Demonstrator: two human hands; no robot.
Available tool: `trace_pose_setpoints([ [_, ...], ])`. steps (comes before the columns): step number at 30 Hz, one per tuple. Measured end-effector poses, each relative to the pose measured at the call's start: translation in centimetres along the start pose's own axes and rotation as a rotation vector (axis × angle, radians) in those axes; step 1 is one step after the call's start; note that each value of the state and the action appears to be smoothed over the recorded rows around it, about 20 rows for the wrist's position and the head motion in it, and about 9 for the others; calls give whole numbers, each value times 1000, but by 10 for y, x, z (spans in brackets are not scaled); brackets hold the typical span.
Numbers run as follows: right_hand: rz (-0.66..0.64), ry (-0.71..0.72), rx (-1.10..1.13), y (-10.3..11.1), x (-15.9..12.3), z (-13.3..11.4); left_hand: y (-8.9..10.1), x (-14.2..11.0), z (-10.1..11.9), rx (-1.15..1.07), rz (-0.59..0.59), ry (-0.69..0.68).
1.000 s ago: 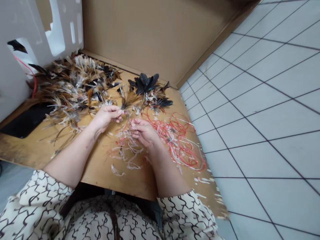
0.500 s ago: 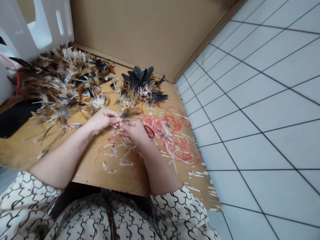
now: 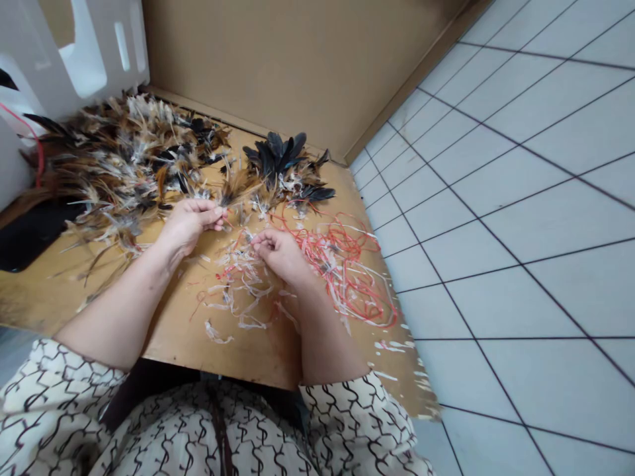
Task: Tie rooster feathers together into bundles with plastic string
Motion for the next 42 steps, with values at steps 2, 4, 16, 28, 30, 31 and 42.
trace_pose_setpoints([
  [2, 115, 56, -156, 10, 0, -2, 0, 0, 0, 12, -8, -9],
  [4, 212, 100, -187, 13, -1, -7, -3, -1, -1, 34, -32, -19],
  [16, -103, -28, 722, -43, -5, -17, -24, -12, -16, 74, -200, 18],
  [28, 68, 1, 592, -28, -2, -16, -13, -5, -15, -32, -44, 39],
  [30, 107, -21, 506, -24, 0, -12, -10, -4, -14, -36, -6, 13],
  [31, 128, -33, 452, -21, 1, -9, -9, -4, -12, -33, 3, -14],
  [42, 83, 13, 205, -20, 1, -12, -31, -15, -20, 196, -254, -2],
])
Point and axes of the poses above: each hand's wrist, its own x-axis towards the middle knuckle, its own y-axis out of the back of the hand, z = x × y, the point moved 6 cm from there along x, towards the middle knuckle, and after that the axes turned 7 degrees about -x, right-handed, at the moved point
